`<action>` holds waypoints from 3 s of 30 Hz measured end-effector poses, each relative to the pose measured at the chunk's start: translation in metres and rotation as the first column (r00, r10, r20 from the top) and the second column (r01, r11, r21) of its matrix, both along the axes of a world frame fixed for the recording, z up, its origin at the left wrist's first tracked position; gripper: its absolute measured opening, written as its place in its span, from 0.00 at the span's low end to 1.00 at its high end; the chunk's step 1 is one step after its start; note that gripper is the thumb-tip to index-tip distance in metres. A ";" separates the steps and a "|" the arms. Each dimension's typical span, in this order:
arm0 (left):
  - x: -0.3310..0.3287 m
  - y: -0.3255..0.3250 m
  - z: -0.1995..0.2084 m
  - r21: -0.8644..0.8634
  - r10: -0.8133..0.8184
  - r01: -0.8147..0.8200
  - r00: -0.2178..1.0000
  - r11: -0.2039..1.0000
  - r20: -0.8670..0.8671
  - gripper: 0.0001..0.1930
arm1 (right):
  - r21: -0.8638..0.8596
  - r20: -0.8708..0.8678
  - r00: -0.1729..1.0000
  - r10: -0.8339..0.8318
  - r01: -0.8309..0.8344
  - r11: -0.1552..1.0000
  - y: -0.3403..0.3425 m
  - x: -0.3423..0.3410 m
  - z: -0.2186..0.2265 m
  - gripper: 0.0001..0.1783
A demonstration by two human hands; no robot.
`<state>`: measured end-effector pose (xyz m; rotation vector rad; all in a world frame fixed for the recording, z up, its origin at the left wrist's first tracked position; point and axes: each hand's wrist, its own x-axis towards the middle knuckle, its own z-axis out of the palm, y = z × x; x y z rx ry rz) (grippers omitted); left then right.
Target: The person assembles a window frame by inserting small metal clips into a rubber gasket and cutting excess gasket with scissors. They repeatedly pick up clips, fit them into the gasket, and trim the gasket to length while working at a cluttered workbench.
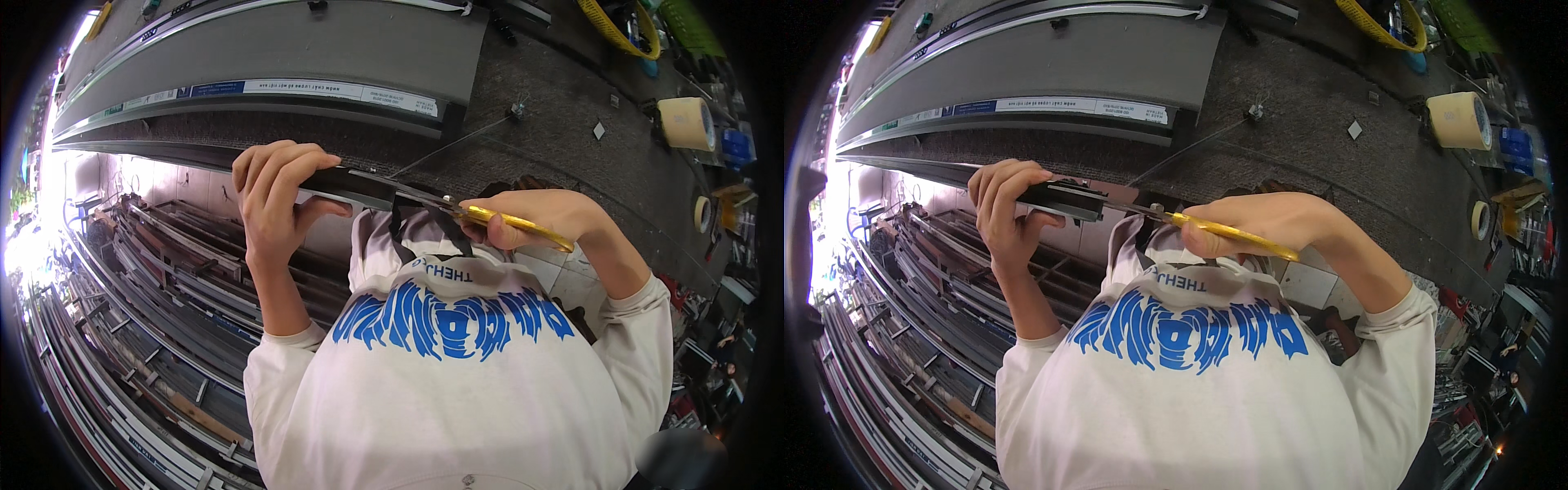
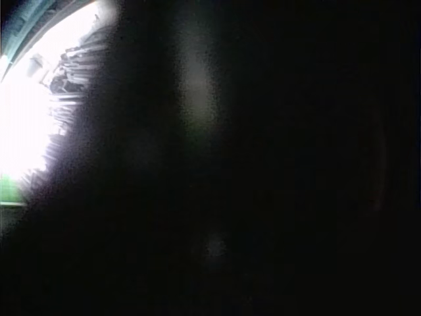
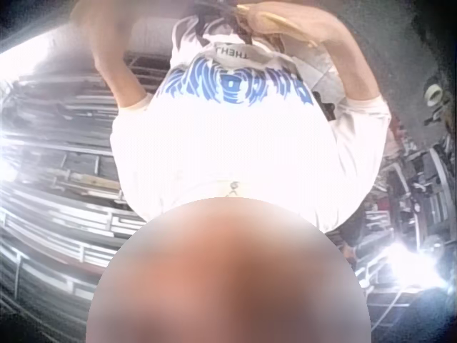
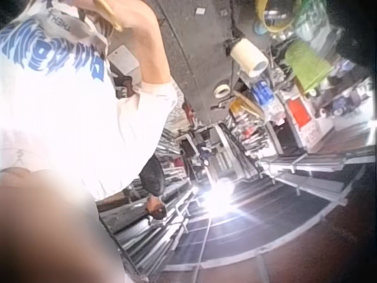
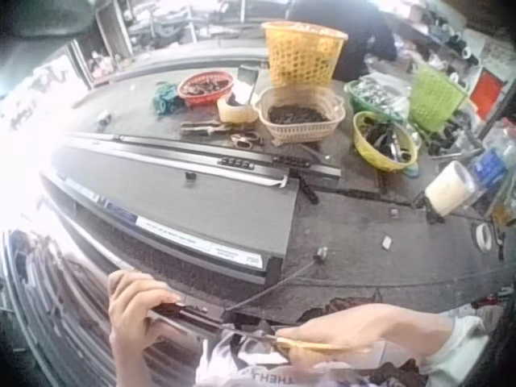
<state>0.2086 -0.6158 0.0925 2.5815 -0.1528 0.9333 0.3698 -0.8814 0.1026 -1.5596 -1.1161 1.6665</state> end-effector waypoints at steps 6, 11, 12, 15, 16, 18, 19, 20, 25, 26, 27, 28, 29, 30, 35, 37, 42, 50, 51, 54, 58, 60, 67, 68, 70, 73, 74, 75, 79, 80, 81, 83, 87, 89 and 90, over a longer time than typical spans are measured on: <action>-0.002 0.001 0.006 0.012 -0.001 0.002 0.999 1.000 -0.047 0.26 | 0.098 0.049 0.999 -0.004 0.000 0.995 0.001 0.001 -0.001 0.39; -0.002 0.000 0.008 0.019 0.003 -0.002 0.998 1.000 -0.069 0.26 | 0.065 -0.048 0.996 -0.081 0.084 0.994 0.006 -0.004 -0.008 0.39; -0.002 0.000 0.009 0.022 0.002 -0.001 0.996 1.000 -0.085 0.26 | 0.055 -0.060 0.994 -0.086 0.090 0.994 0.006 -0.004 -0.009 0.40; -0.001 0.001 0.010 0.010 -0.004 0.005 0.996 1.000 -0.092 0.25 | 0.078 -0.044 0.993 -0.110 0.113 0.990 0.006 -0.007 -0.009 0.52; -0.001 0.001 0.009 0.024 -0.002 0.005 0.993 1.000 -0.116 0.25 | 0.048 -0.023 0.994 -0.104 0.105 0.993 0.006 -0.009 -0.010 0.52; -0.001 0.001 0.008 0.020 0.020 -0.017 0.985 1.000 -0.171 0.26 | -0.018 0.020 0.995 -0.094 0.095 0.995 0.005 -0.011 -0.010 0.53; -0.001 0.000 0.006 0.029 -0.004 0.008 0.989 1.000 -0.147 0.25 | -0.036 0.041 0.995 -0.094 0.095 0.995 0.003 -0.010 -0.009 0.50; -0.001 -0.001 0.004 0.030 -0.006 0.010 0.989 0.999 -0.150 0.25 | -0.053 0.063 0.994 -0.093 0.097 0.994 -0.002 -0.007 -0.008 0.47; 0.011 0.005 -0.011 0.032 0.006 -0.001 0.989 0.999 -0.149 0.23 | -0.132 0.415 0.910 -0.007 0.068 0.989 -0.049 0.031 0.009 0.43; 0.017 0.008 -0.016 0.023 -0.002 0.007 0.982 1.000 -0.188 0.22 | -0.091 0.448 0.886 -0.124 0.183 0.979 -0.060 0.040 0.014 0.40; 0.023 0.009 -0.022 0.023 -0.024 0.030 0.978 0.999 -0.209 0.22 | -0.072 0.498 0.835 -0.233 0.308 0.949 -0.068 0.047 0.017 0.38; 0.029 0.010 -0.029 0.013 -0.038 0.042 0.972 0.999 -0.232 0.21 | 0.008 0.456 0.752 -0.476 0.531 0.847 -0.071 0.049 0.015 0.34; 0.033 0.011 -0.036 0.002 -0.057 0.059 0.965 0.998 -0.257 0.21 | -0.012 0.421 0.595 -0.684 0.758 0.652 -0.073 0.051 0.013 0.30; 0.037 0.011 -0.043 0.001 -0.077 0.080 0.961 0.997 -0.265 0.20 | 0.035 0.616 0.495 -0.613 0.760 0.649 -0.072 0.057 0.010 0.29; 0.035 0.016 -0.069 0.011 -0.099 0.105 0.965 0.994 -0.242 0.21 | 0.247 0.964 -0.145 -0.221 0.794 0.555 -0.057 0.073 -0.023 0.22; 0.031 0.018 -0.078 0.017 -0.093 0.101 0.963 0.995 -0.252 0.21 | 0.491 0.870 -0.370 -0.324 0.694 0.527 -0.050 0.061 -0.032 0.20; 0.022 0.017 -0.088 0.018 -0.086 0.089 0.988 0.996 -0.129 0.24 | 0.507 0.530 -0.245 -0.812 0.859 0.072 -0.002 -0.008 -0.035 0.21; 0.034 0.021 -0.086 0.021 -0.205 0.205 0.978 0.978 -0.032 0.09 | 0.586 0.717 -0.473 -0.513 0.806 0.076 0.069 -0.012 -0.081 0.17; 0.034 0.022 -0.086 -0.052 -0.194 0.190 0.978 0.980 -0.072 0.09 | 0.559 0.727 -0.450 -0.518 0.827 0.066 0.067 -0.010 -0.086 0.14; 0.033 0.021 -0.082 -0.140 -0.208 0.195 0.975 0.971 -0.083 0.08 | 0.617 0.475 -0.494 -0.728 0.777 -0.124 0.052 -0.010 -0.087 0.09; 0.035 0.012 -0.059 -0.380 -0.331 0.274 0.939 0.883 -0.095 0.09 | 0.242 -0.366 -0.327 -0.871 0.870 -0.429 0.037 -0.024 -0.053 0.12; 0.039 0.005 -0.045 -0.477 -0.448 0.355 0.890 0.804 -0.092 0.10 | 0.332 -0.354 -0.169 -0.920 0.897 -0.293 0.039 -0.042 -0.034 0.11; 0.044 -0.013 -0.016 -0.576 -0.646 0.474 0.753 0.667 -0.128 0.15 | 0.449 -0.038 0.168 -0.985 0.883 0.133 0.070 -0.115 0.006 0.15; 0.044 -0.012 -0.015 -0.531 -0.651 0.506 0.749 0.680 -0.120 0.13 | 0.330 -0.027 0.213 -0.977 0.924 0.192 0.071 -0.120 0.006 0.17; 0.042 -0.010 -0.015 -0.505 -0.654 0.517 0.744 0.691 -0.134 0.10 | 0.413 -0.003 0.199 -0.980 0.893 0.180 0.075 -0.125 0.000 0.19; 0.042 -0.003 -0.016 -0.496 -0.667 0.554 0.741 0.669 -0.072 0.10 | 0.335 -0.147 0.209 -0.967 0.930 0.150 0.077 -0.127 -0.014 0.22; 0.044 -0.001 -0.016 -0.454 -0.675 0.589 0.737 0.668 -0.037 0.10 | 0.305 -0.208 0.210 -0.955 0.942 0.140 0.078 -0.127 -0.018 0.23; 0.045 0.001 -0.016 -0.410 -0.683 0.623 0.730 0.665 0.002 0.11 | 0.246 -0.245 0.209 -0.947 0.958 0.148 0.078 -0.128 -0.022 0.23; 0.049 0.007 -0.014 -0.266 -0.677 0.666 0.733 0.697 0.060 0.10 | 0.195 -0.313 0.209 -0.927 0.969 0.153 0.077 -0.129 -0.027 0.21; 0.049 0.008 -0.014 -0.234 -0.670 0.672 0.736 0.703 0.100 0.10 | 0.189 -0.357 0.206 -0.911 0.971 0.145 0.077 -0.129 -0.027 0.20; 0.048 0.009 -0.014 -0.199 -0.665 0.677 0.735 0.709 0.131 0.09 | 0.191 -0.412 0.204 -0.888 0.972 0.135 0.077 -0.130 -0.026 0.20; 0.046 0.011 -0.018 -0.137 -0.632 0.661 0.747 0.738 0.206 0.09 | 0.059 -0.516 0.127 -0.847 0.992 0.112 0.077 -0.131 -0.025 0.13; 0.039 0.017 -0.033 -0.066 -0.558 0.608 0.761 0.791 0.331 0.12 | -0.105 -0.625 -0.015 -0.780 0.992 0.066 0.083 -0.134 -0.024 0.11; 0.038 0.017 -0.043 -0.070 -0.504 0.568 0.776 0.820 0.380 0.14 | -0.026 -0.697 -0.019 -0.717 1.000 -0.001 0.086 -0.137 -0.023 0.13; 0.037 0.018 -0.047 -0.045 -0.486 0.542 0.783 0.839 0.388 0.15 | -0.022 -0.640 -0.010 -0.768 1.000 0.005 0.087 -0.138 -0.022 0.14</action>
